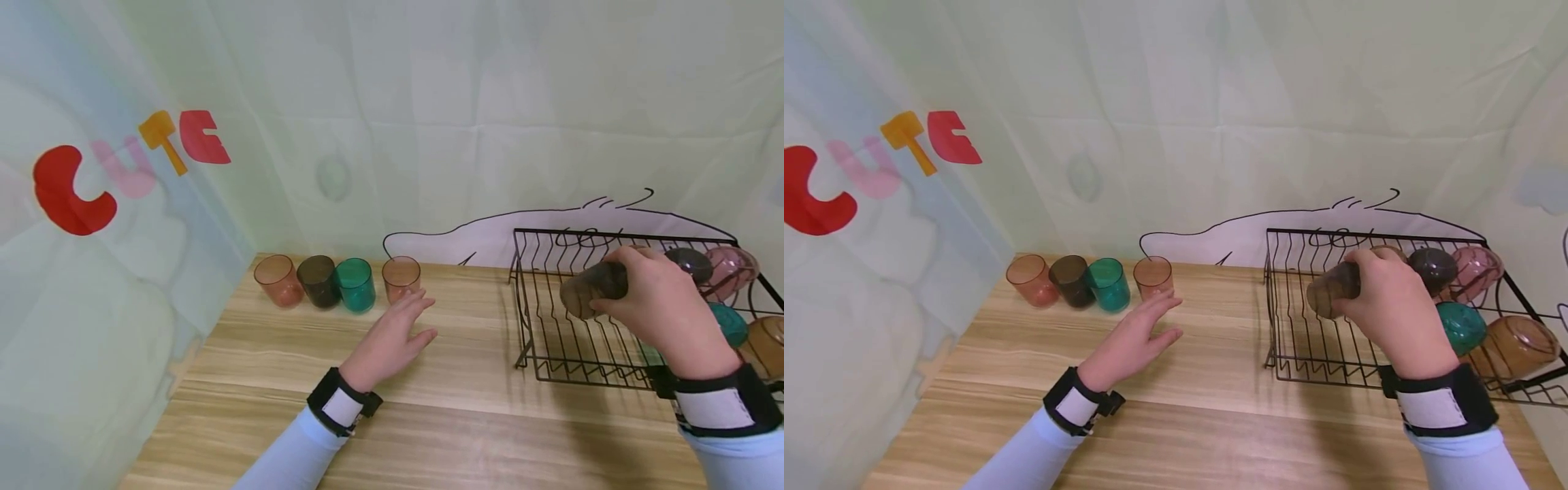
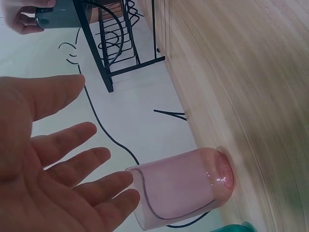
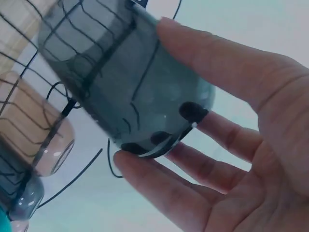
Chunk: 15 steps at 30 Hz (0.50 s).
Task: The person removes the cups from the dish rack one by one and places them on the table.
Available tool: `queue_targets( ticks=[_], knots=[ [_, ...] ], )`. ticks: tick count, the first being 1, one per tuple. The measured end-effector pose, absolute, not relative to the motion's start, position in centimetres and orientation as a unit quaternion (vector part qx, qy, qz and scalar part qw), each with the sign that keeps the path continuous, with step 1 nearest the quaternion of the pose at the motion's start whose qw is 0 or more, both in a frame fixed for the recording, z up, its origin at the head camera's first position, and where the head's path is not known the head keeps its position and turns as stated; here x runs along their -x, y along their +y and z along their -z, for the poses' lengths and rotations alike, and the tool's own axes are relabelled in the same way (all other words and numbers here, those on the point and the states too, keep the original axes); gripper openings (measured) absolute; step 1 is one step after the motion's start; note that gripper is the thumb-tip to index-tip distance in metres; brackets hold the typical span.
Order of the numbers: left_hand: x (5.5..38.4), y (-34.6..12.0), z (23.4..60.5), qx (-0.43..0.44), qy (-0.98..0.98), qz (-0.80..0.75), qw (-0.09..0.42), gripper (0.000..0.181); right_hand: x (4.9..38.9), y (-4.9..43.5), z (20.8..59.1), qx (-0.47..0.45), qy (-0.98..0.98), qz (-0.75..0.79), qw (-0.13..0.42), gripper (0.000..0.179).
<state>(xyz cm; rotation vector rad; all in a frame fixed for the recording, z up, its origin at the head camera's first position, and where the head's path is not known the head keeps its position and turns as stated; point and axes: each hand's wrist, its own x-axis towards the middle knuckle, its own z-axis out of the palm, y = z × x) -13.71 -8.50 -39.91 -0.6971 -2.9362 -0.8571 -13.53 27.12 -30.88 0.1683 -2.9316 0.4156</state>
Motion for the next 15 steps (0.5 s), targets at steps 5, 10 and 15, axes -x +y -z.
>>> queue_targets(
  ticks=[5, 10, 15],
  knots=[
    [13.6, -8.5, 39.7, 0.222, -0.933, 0.282, 0.013, 0.051, 13.2, 26.0, 30.8, -0.062, -0.977, -0.163, 0.122, 0.069],
    [13.7, -8.3, 39.6, 0.217, -0.930, 0.297, 0.013, 0.052, 13.0, 24.2, 31.0, -0.062, -0.962, -0.210, 0.165, 0.073],
    [13.9, -8.0, 39.6, 0.207, -0.928, 0.310, 0.009, 0.057, 13.0, 22.4, 31.2, -0.080, -0.936, -0.254, 0.231, 0.075]
  ],
)
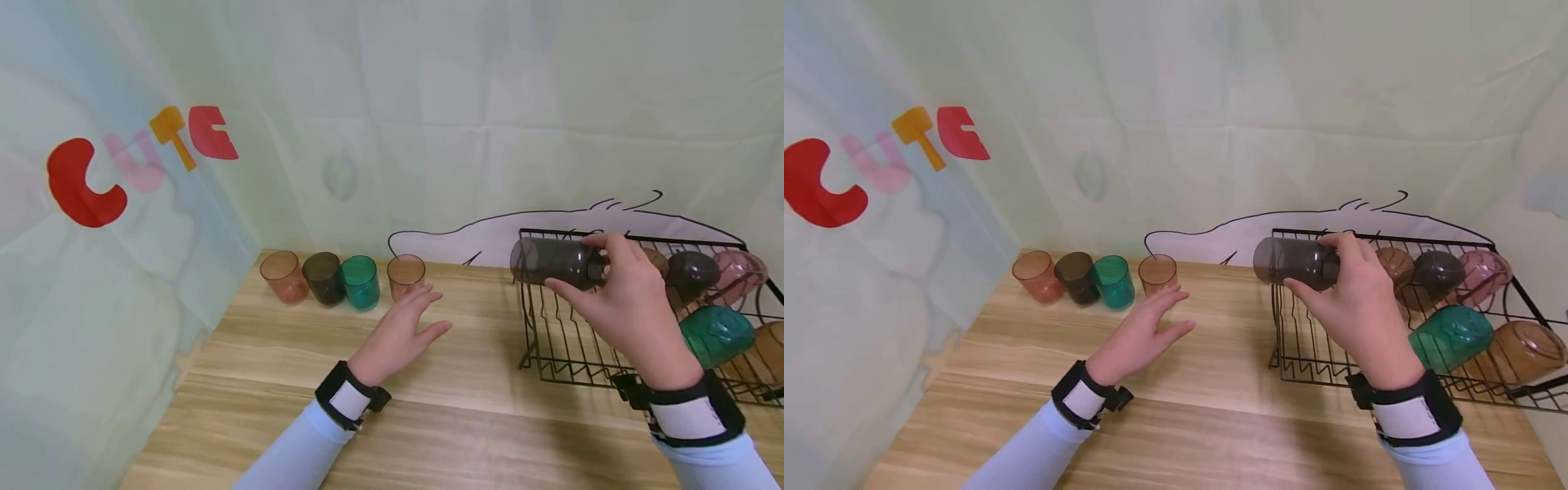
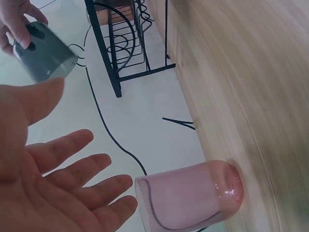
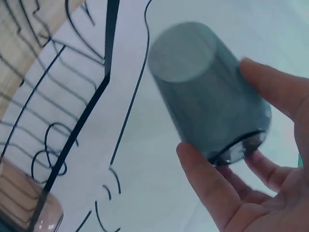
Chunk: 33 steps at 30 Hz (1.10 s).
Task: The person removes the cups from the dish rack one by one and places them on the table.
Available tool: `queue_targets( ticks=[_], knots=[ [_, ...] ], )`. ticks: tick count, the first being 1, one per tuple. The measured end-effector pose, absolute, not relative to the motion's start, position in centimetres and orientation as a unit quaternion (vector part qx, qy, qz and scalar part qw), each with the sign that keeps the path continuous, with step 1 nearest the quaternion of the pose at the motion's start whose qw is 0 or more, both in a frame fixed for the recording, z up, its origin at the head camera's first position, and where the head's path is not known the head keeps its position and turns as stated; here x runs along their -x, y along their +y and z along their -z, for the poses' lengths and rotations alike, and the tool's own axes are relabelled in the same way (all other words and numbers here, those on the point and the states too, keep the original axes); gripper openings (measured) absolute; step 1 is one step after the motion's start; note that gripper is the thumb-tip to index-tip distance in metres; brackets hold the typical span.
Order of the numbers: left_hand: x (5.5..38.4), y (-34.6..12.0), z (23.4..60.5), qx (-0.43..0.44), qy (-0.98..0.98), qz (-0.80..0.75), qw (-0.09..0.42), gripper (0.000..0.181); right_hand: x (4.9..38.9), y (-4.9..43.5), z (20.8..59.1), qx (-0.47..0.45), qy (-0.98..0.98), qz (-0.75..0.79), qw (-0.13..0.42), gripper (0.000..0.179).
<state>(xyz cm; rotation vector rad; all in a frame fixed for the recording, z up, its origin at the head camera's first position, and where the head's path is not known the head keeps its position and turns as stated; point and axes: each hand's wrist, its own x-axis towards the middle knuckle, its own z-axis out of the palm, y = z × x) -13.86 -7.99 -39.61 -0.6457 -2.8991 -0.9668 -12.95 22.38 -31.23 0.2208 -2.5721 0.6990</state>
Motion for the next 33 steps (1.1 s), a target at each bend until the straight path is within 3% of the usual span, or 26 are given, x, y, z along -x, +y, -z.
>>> queue_targets(
  ticks=[4, 14, 20, 28, 33],
  knots=[
    [13.9, -7.6, 39.4, 0.201, -0.924, 0.324, 0.007, 0.059, 12.8, 21.4, 31.4, -0.080, -0.924, -0.268, 0.260, 0.078],
    [13.8, -7.2, 38.7, 0.204, -0.902, 0.380, -0.009, 0.061, 12.5, 18.5, 32.7, -0.084, -0.892, -0.348, 0.276, 0.064],
    [14.1, -7.1, 38.3, 0.163, -0.872, 0.459, -0.038, 0.064, 12.3, 16.3, 33.6, -0.089, -0.871, -0.401, 0.270, 0.064],
    [14.6, -6.9, 37.9, 0.145, -0.826, 0.543, -0.032, 0.056, 11.7, 14.1, 35.0, -0.079, -0.857, -0.443, 0.250, 0.067],
    [14.3, -6.7, 36.2, 0.133, -0.797, 0.584, -0.078, 0.047, 11.2, 13.3, 35.6, -0.066, -0.848, -0.475, 0.223, 0.067]
  ],
)
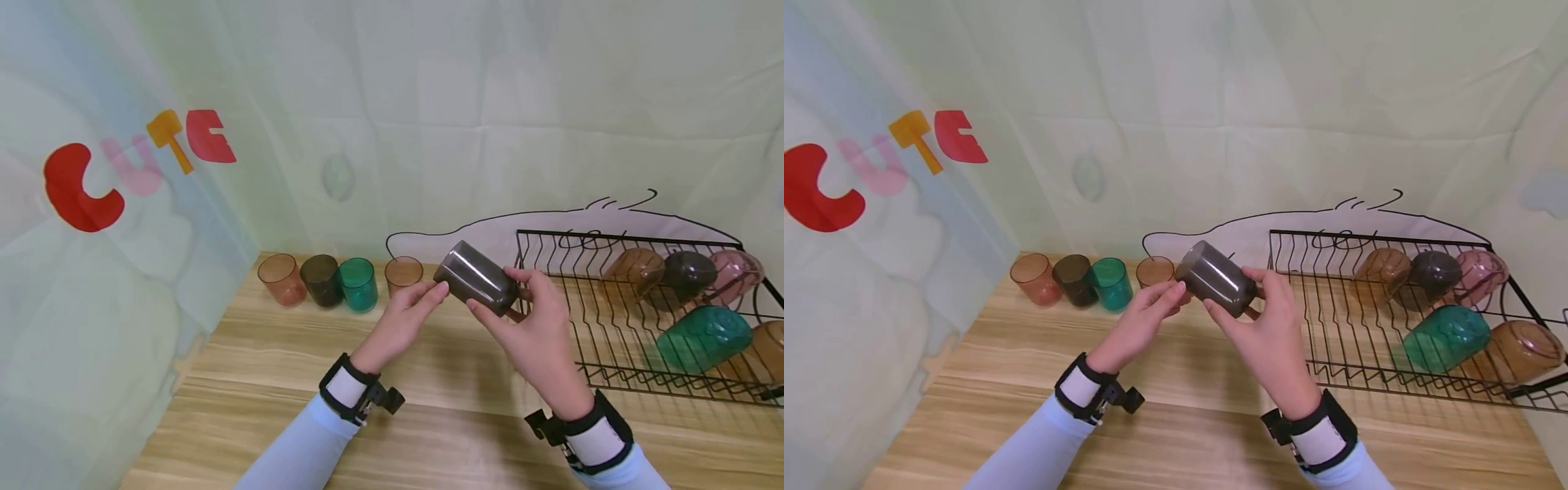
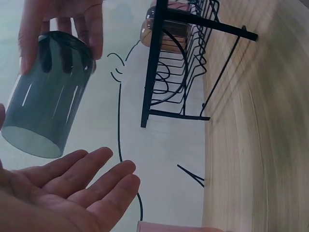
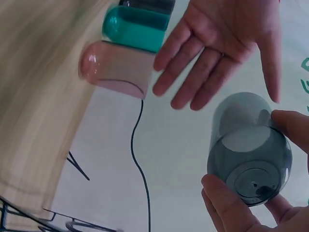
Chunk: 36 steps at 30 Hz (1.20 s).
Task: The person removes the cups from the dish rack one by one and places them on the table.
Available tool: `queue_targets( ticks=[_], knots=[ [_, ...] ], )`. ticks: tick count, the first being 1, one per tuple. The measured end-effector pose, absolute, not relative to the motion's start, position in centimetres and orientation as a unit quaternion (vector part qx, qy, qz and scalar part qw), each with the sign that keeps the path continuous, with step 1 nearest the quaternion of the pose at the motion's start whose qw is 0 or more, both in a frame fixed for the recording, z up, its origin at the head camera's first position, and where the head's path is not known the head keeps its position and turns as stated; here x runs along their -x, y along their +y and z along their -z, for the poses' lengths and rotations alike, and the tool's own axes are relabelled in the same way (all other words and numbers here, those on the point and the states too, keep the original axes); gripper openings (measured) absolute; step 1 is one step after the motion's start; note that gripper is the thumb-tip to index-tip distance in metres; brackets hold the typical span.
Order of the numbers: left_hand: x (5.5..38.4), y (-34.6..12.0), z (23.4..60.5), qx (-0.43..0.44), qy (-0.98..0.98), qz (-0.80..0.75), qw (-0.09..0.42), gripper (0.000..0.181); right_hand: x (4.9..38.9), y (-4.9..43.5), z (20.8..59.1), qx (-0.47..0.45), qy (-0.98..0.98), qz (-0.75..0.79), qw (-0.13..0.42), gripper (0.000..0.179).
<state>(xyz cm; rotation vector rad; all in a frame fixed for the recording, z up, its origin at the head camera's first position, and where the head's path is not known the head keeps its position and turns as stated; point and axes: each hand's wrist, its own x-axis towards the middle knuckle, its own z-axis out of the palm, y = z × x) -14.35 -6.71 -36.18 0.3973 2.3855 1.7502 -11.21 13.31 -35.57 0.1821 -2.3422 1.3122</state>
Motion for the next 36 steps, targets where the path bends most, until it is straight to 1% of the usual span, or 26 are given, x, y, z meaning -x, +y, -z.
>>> queue_targets(
  ticks=[2, 5, 10, 17, 23, 28, 36],
  knots=[
    [14.4, -6.7, 35.9, -0.126, 0.782, -0.603, 0.094, 0.046, 11.1, 13.0, 35.8, -0.062, -0.845, -0.487, 0.213, 0.066],
    [15.1, -6.7, 36.8, -0.128, 0.759, -0.630, 0.101, 0.048, 11.0, 12.7, 36.2, -0.055, -0.847, -0.490, 0.199, 0.067],
    [15.3, -6.6, 36.8, -0.131, 0.732, -0.663, 0.093, 0.050, 11.0, 12.4, 36.7, -0.049, -0.849, -0.495, 0.178, 0.068],
    [15.4, -6.6, 36.9, -0.105, 0.701, -0.701, 0.074, 0.052, 11.1, 12.3, 37.2, -0.053, -0.852, -0.499, 0.153, 0.071],
    [15.3, -6.4, 36.7, -0.096, 0.689, -0.715, 0.069, 0.050, 11.2, 12.2, 37.4, -0.052, -0.855, -0.496, 0.141, 0.073],
    [15.2, -6.2, 36.3, -0.094, 0.691, -0.714, 0.062, 0.054, 11.4, 12.2, 37.6, -0.052, -0.865, -0.479, 0.144, 0.068],
    [15.1, -5.9, 36.7, -0.103, 0.732, -0.673, 0.026, 0.061, 11.5, 12.2, 38.1, -0.077, -0.881, -0.442, 0.149, 0.061]
  ],
)
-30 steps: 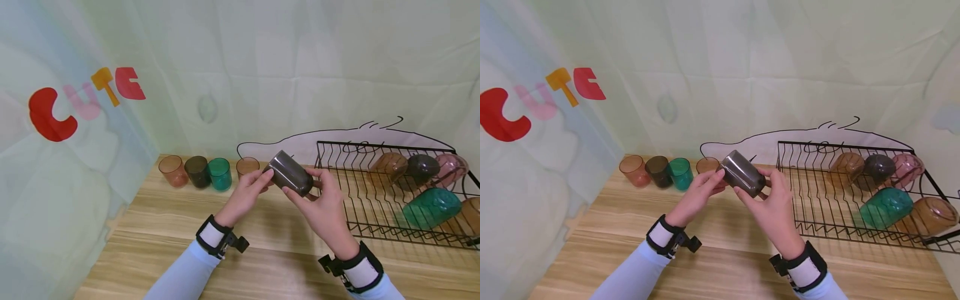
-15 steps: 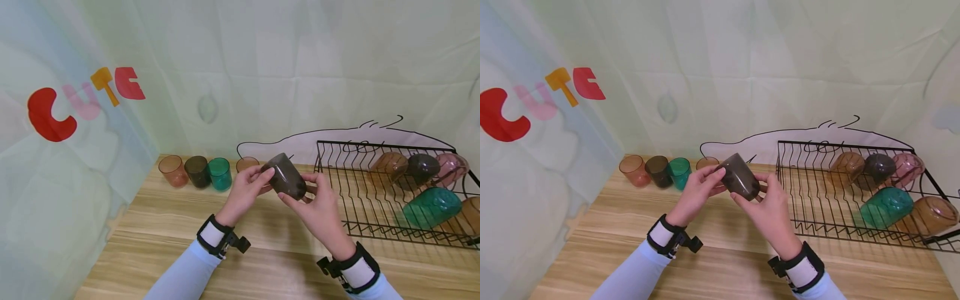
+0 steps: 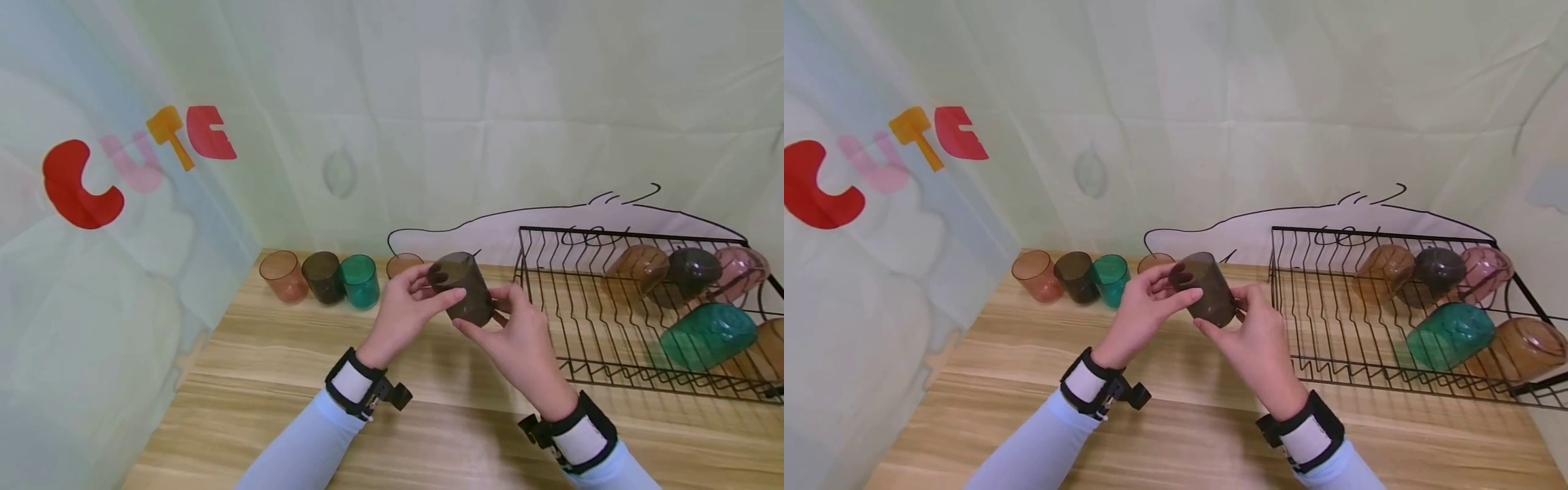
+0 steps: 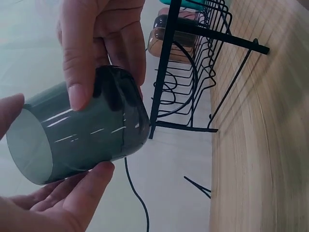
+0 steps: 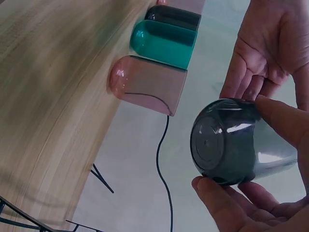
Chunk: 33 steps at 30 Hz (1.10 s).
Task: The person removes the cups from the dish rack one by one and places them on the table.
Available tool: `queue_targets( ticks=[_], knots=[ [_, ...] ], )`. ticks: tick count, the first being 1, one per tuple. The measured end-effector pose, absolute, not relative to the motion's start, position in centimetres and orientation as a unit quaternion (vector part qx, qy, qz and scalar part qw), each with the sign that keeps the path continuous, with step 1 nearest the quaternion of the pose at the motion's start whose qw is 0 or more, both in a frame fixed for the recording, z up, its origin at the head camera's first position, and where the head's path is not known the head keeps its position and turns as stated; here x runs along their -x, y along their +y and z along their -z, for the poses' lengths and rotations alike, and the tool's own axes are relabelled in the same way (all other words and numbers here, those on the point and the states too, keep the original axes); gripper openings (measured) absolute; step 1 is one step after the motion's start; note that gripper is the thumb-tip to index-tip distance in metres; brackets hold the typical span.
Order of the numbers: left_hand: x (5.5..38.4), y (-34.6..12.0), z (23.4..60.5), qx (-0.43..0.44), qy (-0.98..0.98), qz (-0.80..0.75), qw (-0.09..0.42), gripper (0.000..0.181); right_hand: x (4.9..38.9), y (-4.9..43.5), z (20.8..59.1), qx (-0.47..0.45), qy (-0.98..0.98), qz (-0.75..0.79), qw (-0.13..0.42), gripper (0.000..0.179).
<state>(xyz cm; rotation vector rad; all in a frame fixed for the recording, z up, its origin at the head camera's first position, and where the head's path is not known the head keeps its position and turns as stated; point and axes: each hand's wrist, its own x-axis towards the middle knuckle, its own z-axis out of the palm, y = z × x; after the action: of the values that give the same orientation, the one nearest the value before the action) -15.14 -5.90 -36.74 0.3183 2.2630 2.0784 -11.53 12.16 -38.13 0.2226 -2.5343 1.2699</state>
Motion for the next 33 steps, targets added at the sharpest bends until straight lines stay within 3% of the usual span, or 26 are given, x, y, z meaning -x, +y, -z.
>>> queue_targets(
  ticks=[11, 20, 27, 33],
  knots=[
    [15.5, -5.0, 36.8, -0.119, 0.763, -0.636, -0.014, 0.064, 12.0, 13.6, 38.0, -0.079, -0.933, -0.342, 0.085, 0.068],
    [17.0, -3.8, 39.2, -0.120, 0.779, -0.615, -0.018, 0.063, 11.9, 14.6, 37.8, -0.084, -0.936, -0.325, 0.106, 0.068],
    [19.2, -2.9, 42.8, -0.128, 0.810, -0.568, -0.070, 0.066, 12.0, 14.9, 37.6, -0.086, -0.936, -0.319, 0.121, 0.067],
    [19.9, -2.3, 43.8, -0.123, 0.825, -0.547, -0.079, 0.063, 12.0, 15.1, 37.7, -0.083, -0.936, -0.318, 0.127, 0.065]
  ],
)
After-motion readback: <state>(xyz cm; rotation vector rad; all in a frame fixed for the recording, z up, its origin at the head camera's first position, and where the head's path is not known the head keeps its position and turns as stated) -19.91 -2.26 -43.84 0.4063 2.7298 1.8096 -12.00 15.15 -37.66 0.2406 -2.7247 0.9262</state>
